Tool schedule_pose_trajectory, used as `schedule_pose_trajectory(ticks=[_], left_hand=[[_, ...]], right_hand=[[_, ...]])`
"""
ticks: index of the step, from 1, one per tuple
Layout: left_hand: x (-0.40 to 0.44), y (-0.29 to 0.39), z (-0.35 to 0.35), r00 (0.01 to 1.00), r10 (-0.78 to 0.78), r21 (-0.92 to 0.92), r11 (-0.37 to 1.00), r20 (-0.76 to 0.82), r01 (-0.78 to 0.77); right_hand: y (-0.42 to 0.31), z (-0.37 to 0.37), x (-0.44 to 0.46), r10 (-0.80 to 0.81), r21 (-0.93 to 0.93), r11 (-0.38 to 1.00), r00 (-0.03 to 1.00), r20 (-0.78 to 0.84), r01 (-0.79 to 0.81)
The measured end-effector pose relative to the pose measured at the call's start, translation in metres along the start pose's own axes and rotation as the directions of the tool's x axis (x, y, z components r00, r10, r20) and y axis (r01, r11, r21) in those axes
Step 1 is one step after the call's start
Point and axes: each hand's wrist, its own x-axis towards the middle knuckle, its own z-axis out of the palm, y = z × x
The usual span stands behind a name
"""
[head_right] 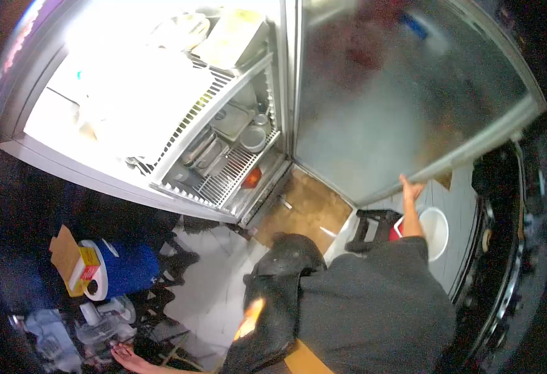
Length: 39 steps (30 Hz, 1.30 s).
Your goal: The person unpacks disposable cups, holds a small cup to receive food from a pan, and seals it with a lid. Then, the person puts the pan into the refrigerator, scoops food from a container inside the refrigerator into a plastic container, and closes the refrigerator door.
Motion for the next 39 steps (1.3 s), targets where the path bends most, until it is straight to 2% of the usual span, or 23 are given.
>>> schedule_pose_trajectory(ticks=[1, 2, 3, 6, 9, 10, 11, 13, 14, 15, 16, 18, 23, 26, 27, 28, 30, 31, 33, 34, 35, 37, 39], left_hand=[[0.011, -0.004, 0.002, 0.999, -0.025, 0.092, 0.995, -0.036, 0.028], [0.052, -0.024, -0.018, 0.996, -0.002, -0.008, 1.000, 0.084, 0.002], [0.055, -0.021, 0.002, 0.998, -0.022, 0.047, 0.999, 0.051, 0.020], [0.099, -0.022, 0.025, 0.977, -0.135, -0.059, 0.987, 0.163, 0.147], [0.151, -0.046, 0.011, 0.924, -0.100, -0.072, 0.988, 0.370, 0.135], [0.164, -0.054, 0.010, 0.897, -0.089, -0.046, 0.992, 0.433, 0.121], [0.174, -0.059, 0.014, 0.863, -0.081, -0.019, 0.994, 0.498, 0.105], [0.161, -0.072, 0.030, 0.848, -0.127, 0.037, 0.991, 0.514, 0.126], [0.143, -0.076, 0.044, 0.839, -0.149, 0.061, 0.989, 0.523, 0.138], [0.121, -0.077, 0.058, 0.810, -0.200, 0.088, 0.979, 0.551, 0.181], [0.101, -0.081, 0.070, 0.780, -0.250, 0.116, 0.967, 0.574, 0.225], [0.062, -0.097, 0.094, 0.655, -0.338, 0.183, 0.938, 0.676, 0.295], [-0.059, -0.109, 0.161, 0.282, -0.402, 0.310, 0.895, 0.871, 0.320], [-0.139, -0.092, 0.205, -0.084, -0.198, 0.213, 0.941, 0.977, 0.263], [-0.162, -0.107, 0.218, -0.202, -0.112, 0.168, 0.944, 0.973, 0.285], [-0.185, -0.108, 0.227, -0.218, -0.153, 0.214, 0.931, 0.964, 0.295], [-0.209, -0.116, 0.246, -0.238, -0.145, 0.203, 0.949, 0.960, 0.242], [-0.217, -0.124, 0.256, -0.234, -0.098, 0.142, 0.973, 0.967, 0.180], [-0.220, -0.135, 0.270, -0.052, -0.015, 0.026, 0.977, 0.999, 0.211], [-0.217, -0.127, 0.278, -0.088, -0.125, 0.145, 0.951, 0.988, 0.275], [-0.212, -0.114, 0.286, -0.127, -0.238, 0.267, 0.907, 0.963, 0.327], [-0.213, -0.106, 0.297, -0.020, -0.085, 0.087, 0.975, 0.996, 0.206], [-0.213, -0.082, 0.307, -0.116, -0.141, 0.153, 0.982, 0.983, 0.109]], right_hand=[[-0.038, -0.030, -0.001, 0.058, 0.218, 0.973, 0.991, 0.117, -0.082], [-0.045, -0.045, 0.009, 0.095, 0.244, 0.958, 0.969, 0.226, -0.151], [-0.046, -0.055, 0.026, 0.113, 0.269, 0.940, 0.933, 0.341, -0.212], [-0.051, -0.066, 0.020, 0.168, 0.101, 0.970, 0.908, 0.383, -0.223], [-0.032, -0.065, -0.013, 0.140, 0.025, 0.987, 0.921, 0.363, -0.160], [-0.056, -0.078, -0.055, -0.060, 0.249, 0.968, 0.951, 0.302, -0.018], [-0.060, -0.084, -0.086, -0.061, 0.289, 0.957, 0.964, 0.260, -0.018], [-0.083, -0.105, -0.149, 0.049, 0.288, 0.950, 0.966, 0.253, -0.123], [-0.086, -0.109, -0.173, 0.074, 0.169, 0.978, 0.960, 0.271, -0.123], [-0.084, -0.110, -0.198, -0.044, 0.115, 0.993, 0.964, 0.262, 0.015], [-0.118, -0.119, -0.237, -0.060, 0.154, 0.988, 0.956, 0.286, 0.016], [-0.179, -0.129, -0.309, 0.030, 0.244, 0.961, 0.924, 0.380, -0.131], [-0.219, -0.075, -0.429, -0.268, 0.446, 0.894, 0.853, 0.448, 0.046], [-0.265, -0.033, -0.480, -0.401, 0.147, 0.916, 0.823, 0.403, 0.374], [-0.300, -0.032, -0.490, -0.419, 0.281, 0.904, 0.796, 0.436, 0.323], [-0.337, -0.032, -0.497, -0.439, 0.403, 0.878, 0.773, 0.458, 0.260], [-0.358, 0.005, -0.516, -0.479, 0.424, 0.858, 0.749, 0.457, 0.290], [-0.347, 0.040, -0.521, -0.650, 0.432, 0.749, 0.684, 0.332, 0.503], [-0.383, 0.032, -0.522, -0.573, 0.489, 0.802, 0.670, 0.471, 0.342], [-0.387, 0.034, -0.517, -0.552, 0.588, 0.787, 0.637, 0.538, 0.185], [-0.389, 0.031, -0.508, -0.599, 0.628, 0.751, 0.612, 0.517, 0.203], [-0.386, 0.015, -0.492, -0.602, 0.652, 0.748, 0.537, 0.591, 0.121], [-0.380, -0.015, -0.466, -0.619, 0.674, 0.735, 0.475, 0.625, 0.071]])
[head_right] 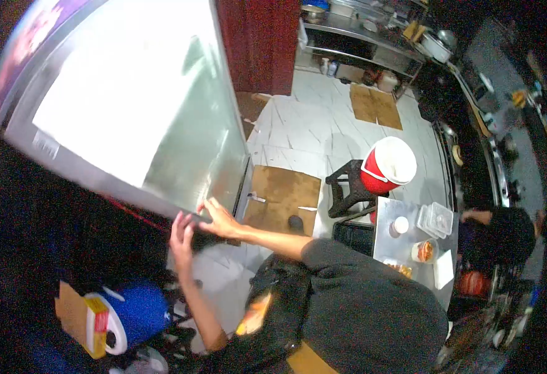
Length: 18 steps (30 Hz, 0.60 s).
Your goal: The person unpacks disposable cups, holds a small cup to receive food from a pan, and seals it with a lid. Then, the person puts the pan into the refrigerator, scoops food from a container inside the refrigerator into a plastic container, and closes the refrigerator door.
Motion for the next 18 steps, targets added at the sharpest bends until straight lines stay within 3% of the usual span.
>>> schedule_pose_trajectory(ticks=[1, 3, 4, 5, 6, 8, 9, 10, 13, 18], left_hand=[[0.004, 0.005, 0.004, 1.000, -0.003, 0.014, 1.000, 0.027, 0.003], [0.016, 0.011, 0.017, 0.998, -0.020, 0.038, 0.999, 0.060, 0.017], [0.025, 0.015, 0.030, 0.997, -0.035, 0.053, 0.998, 0.067, 0.032], [0.034, 0.001, 0.041, 0.996, -0.006, -0.065, 0.998, 0.086, 0.011], [0.052, -0.011, 0.056, 0.994, 0.022, -0.182, 0.983, 0.108, -0.002], [0.105, -0.013, 0.099, 0.968, -0.084, 0.058, 0.996, 0.238, 0.073], [0.124, -0.008, 0.129, 0.960, -0.099, 0.053, 0.995, 0.262, 0.088], [0.145, 0.001, 0.160, 0.953, -0.112, 0.048, 0.994, 0.281, 0.103], [0.208, 0.024, 0.240, 0.915, -0.049, 0.066, 0.998, 0.400, 0.024], [0.293, 0.041, 0.325, 0.851, 0.026, -0.007, 1.000, 0.524, -0.027]], right_hand=[[0.008, -0.015, 0.000, -0.034, -0.014, 0.999, 0.999, 0.027, 0.034], [-0.020, -0.052, 0.009, 0.016, 0.154, 0.988, 0.996, 0.082, -0.028], [-0.036, -0.072, 0.020, -0.111, 0.350, 0.934, 0.989, 0.101, 0.069], [-0.067, -0.104, 0.032, -0.163, 0.445, 0.895, 0.935, 0.315, 0.006], [-0.087, -0.120, 0.045, -0.502, 0.549, 0.785, 0.814, 0.292, 0.288], [-0.129, -0.159, 0.072, -0.770, 0.700, 0.568, 0.579, 0.268, 0.433], [-0.146, -0.175, 0.086, -0.837, 0.746, 0.488, 0.486, 0.253, 0.452], [-0.158, -0.192, 0.100, -0.885, 0.781, 0.417, 0.402, 0.233, 0.465], [-0.170, -0.241, 0.138, -0.932, 0.808, 0.338, 0.295, 0.213, 0.484], [-0.157, -0.300, 0.199, -0.939, 0.806, 0.327, 0.266, 0.218, 0.492]])
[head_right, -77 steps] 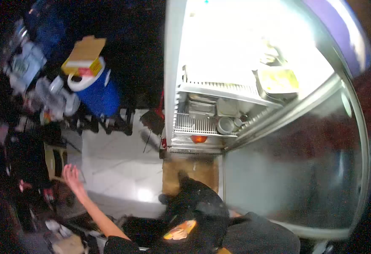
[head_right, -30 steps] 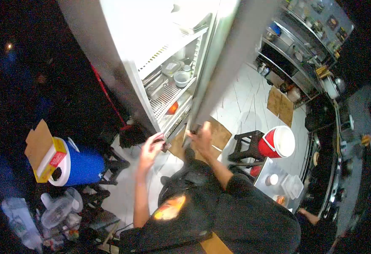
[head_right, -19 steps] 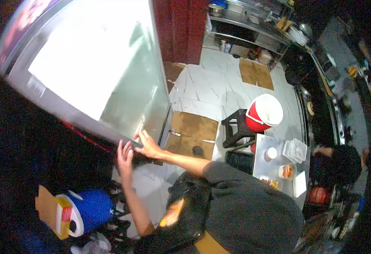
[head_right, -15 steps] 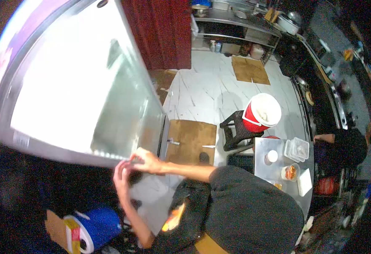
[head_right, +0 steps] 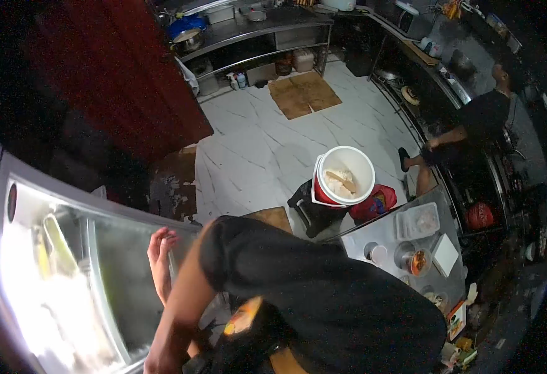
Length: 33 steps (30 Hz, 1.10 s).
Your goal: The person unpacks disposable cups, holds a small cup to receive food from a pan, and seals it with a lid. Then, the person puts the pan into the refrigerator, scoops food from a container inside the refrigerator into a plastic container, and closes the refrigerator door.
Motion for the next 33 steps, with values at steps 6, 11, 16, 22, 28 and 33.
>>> schedule_pose_trajectory(ticks=[6, 11, 16, 22, 28, 33], left_hand=[[0.145, -0.027, 0.009, 0.989, -0.100, -0.085, 0.990, 0.113, 0.110], [0.272, -0.113, 0.000, 0.869, -0.367, -0.013, 0.919, 0.331, 0.394], [0.343, -0.192, -0.022, 0.780, -0.407, -0.128, 0.845, 0.476, 0.519], [0.462, -0.203, -0.002, 0.682, -0.449, 0.255, 0.893, 0.578, 0.372], [0.587, -0.231, 0.067, 0.634, -0.350, 0.157, 0.927, 0.690, 0.340], [0.747, -0.252, 0.141, 0.633, -0.302, 0.207, 0.953, 0.713, 0.222]], right_hand=[[0.009, -0.101, -0.034, -0.008, -0.017, 1.000, 0.998, -0.063, 0.007], [0.011, -0.213, -0.077, 0.042, -0.084, 0.995, 0.993, -0.112, -0.052], [-0.023, -0.333, -0.140, 0.179, -0.152, 0.961, 0.940, -0.289, -0.229], [-0.107, -0.388, -0.330, 0.350, 0.193, 0.750, 0.132, -0.927, -0.633], [-0.187, -0.382, -0.502, 0.132, 0.397, 0.670, -0.427, -0.895, -0.627], [-0.317, -0.527, -0.553, 0.289, 0.279, -0.059, -0.284, -0.914, -0.959]])
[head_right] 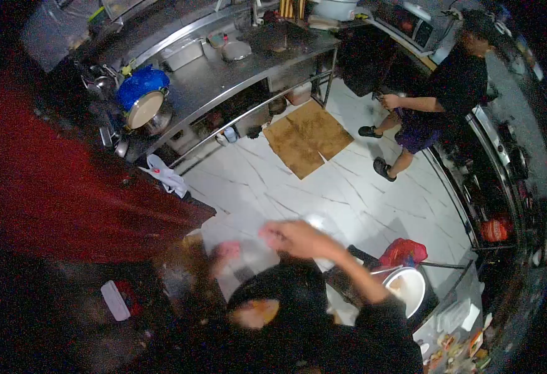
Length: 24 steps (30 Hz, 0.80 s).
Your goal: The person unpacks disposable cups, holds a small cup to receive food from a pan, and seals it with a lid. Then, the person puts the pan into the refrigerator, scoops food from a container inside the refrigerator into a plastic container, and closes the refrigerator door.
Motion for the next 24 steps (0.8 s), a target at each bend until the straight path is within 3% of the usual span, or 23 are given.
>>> schedule_pose_trajectory(ticks=[2, 5, 8, 11, 14, 16, 20, 24], left_hand=[[0.064, 0.017, -0.021, 0.999, 0.007, -0.023, 1.000, 0.033, -0.006], [0.132, 0.066, -0.039, 1.000, 0.001, -0.043, 0.999, 0.021, 0.000], [0.182, 0.117, -0.047, 1.000, -0.029, -0.104, 0.994, -0.008, 0.028], [0.236, 0.155, -0.058, 1.000, -0.020, -0.138, 0.990, -0.024, 0.016], [0.305, 0.175, -0.080, 0.984, 0.175, 0.037, 0.984, 0.028, -0.176], [0.354, 0.168, -0.097, 0.999, -0.020, -0.089, 0.996, 0.039, 0.024], [0.459, 0.201, -0.127, 0.999, 0.024, -0.100, 0.995, 0.038, -0.020], [0.540, 0.279, -0.164, 0.998, 0.054, -0.088, 0.995, 0.025, -0.052]], right_hand=[[-0.054, -0.077, 0.055, -0.224, -0.206, 0.952, 0.974, 0.042, 0.227], [-0.102, -0.140, 0.125, -0.619, -0.416, 0.613, 0.736, 0.274, 0.671], [-0.118, -0.176, 0.175, -0.701, -0.408, 0.399, 0.560, 0.442, 0.821], [-0.103, -0.216, 0.228, -0.693, -0.360, 0.358, 0.503, 0.515, 0.862], [-0.080, -0.253, 0.291, -0.681, -0.310, 0.353, 0.470, 0.561, 0.882], [-0.067, -0.282, 0.334, -0.675, -0.282, 0.354, 0.452, 0.583, 0.892], [-0.040, -0.358, 0.413, -0.617, -0.292, 0.447, 0.528, 0.584, 0.845], [-0.027, -0.434, 0.481, -0.600, -0.271, 0.522, 0.574, 0.557, 0.809]])
